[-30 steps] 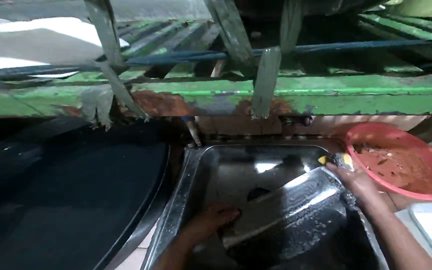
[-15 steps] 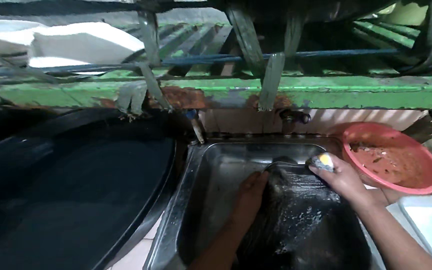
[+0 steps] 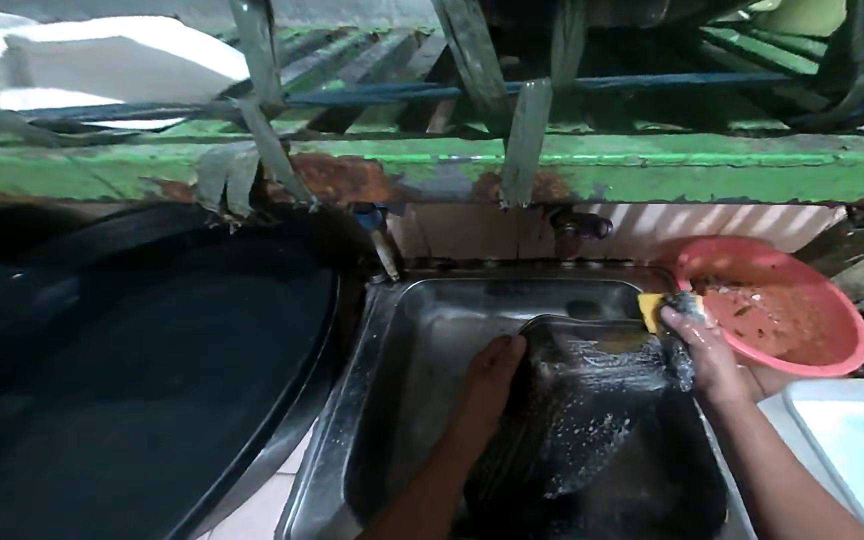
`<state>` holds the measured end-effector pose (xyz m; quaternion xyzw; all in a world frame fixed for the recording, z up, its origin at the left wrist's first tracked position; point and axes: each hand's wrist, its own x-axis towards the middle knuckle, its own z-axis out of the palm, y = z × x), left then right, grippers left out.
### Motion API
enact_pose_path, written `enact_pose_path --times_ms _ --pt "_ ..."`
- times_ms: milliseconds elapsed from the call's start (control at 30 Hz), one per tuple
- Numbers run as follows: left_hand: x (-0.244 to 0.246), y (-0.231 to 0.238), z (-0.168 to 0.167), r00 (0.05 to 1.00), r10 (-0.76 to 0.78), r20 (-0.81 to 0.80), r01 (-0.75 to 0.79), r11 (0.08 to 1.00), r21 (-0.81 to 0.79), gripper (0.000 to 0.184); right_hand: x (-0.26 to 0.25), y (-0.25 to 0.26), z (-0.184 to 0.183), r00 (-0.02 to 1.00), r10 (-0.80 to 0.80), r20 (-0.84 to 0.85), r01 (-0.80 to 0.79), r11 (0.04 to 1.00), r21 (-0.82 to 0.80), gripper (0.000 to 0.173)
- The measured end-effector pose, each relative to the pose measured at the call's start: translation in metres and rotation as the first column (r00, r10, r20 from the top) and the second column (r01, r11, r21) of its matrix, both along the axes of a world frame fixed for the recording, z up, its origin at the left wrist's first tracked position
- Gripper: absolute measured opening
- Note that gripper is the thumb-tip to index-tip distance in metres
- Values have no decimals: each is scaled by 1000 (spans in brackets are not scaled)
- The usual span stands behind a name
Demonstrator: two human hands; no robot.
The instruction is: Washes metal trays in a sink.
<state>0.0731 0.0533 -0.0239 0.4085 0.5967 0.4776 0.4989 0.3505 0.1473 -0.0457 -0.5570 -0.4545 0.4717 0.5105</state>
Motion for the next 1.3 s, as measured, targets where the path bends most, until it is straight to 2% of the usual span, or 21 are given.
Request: enact_pose_path --times_ms 67,133,200,267,300,367,433,500,567,633,700,767,800,867,933,1000,1067,1133,1200,1300 --pt "-1 -1 -2 998 30 58 -31 999 14 41 6 -5 -25 993 -61 -104 50 993 -105 43" --pt "-5 -5 -2 992 47 119 -47 999 0 41 -2 -14 -39 979 -125 -158 104 985 -135 37" --pt "-13 -14 4 994 4 110 -1 1000 -25 43 -8 -17 -35 981 -123 -150 109 989 -102 35" --pt "-26 -22 20 998 -65 21 66 995 -78 45 -11 -14 -10 996 -70 -47 67 996 -63 38" --pt "-34 -23 31 991 -106 -76 97 988 -117 42 -16 -12 11 999 -32 29 33 998 -55 41" --pt "-43 -17 51 912 -259 -318 183 951 -249 31 -36 -14 59 980 72 183 -63 997 -50 44" --pt "-34 -11 59 827 -385 -409 240 900 -364 35 -65 -22 87 932 198 305 -205 979 -8 42" --pt "-18 -13 38 865 -283 -415 177 945 -277 37 -89 -24 91 863 323 388 -367 929 42 37" --pt "-15 -17 8 917 -116 -382 48 982 -182 37 -92 -15 69 807 404 430 -465 885 42 39" --pt "-24 -24 -21 950 25 -310 -86 979 -183 37 -66 -1 23 755 450 477 -467 880 -89 44" --pt "-39 -33 -46 952 164 -258 -219 955 -200 38 -23 12 -32 760 420 495 -307 905 -296 45" --pt "-52 -38 -67 929 236 -285 -297 934 -196 41 10 23 -74 841 263 472 -75 922 -379 48" --pt "-54 -40 -78 921 242 -305 -309 931 -195 43 13 21 -86 876 167 454 26 921 -388 50" --pt "-46 -38 -91 920 215 -327 -291 935 -204 45 -7 12 -103 864 8 503 157 946 -284 51" --pt "-35 -32 -98 930 228 -288 -304 919 -253 45 -49 -1 -107 799 55 599 58 984 -168 52" --pt "-31 -25 -106 936 263 -234 -329 890 -314 46 -104 -18 -99 713 213 668 -202 975 -96 56" --pt "-29 -22 -113 941 279 -192 -331 878 -345 43 -158 -38 -75 580 406 706 -487 868 -98 59" --pt "-30 -23 -120 950 215 -228 -282 904 -323 38 -188 -40 -66 521 483 704 -626 777 -70 57" --pt "-30 -26 -122 949 228 -216 -294 889 -352 43 -179 -19 -78 533 484 694 -574 809 -123 57" --pt "-28 -32 -126 936 329 -127 -352 846 -401 46 -106 23 -128 585 363 725 -255 931 -260 49"
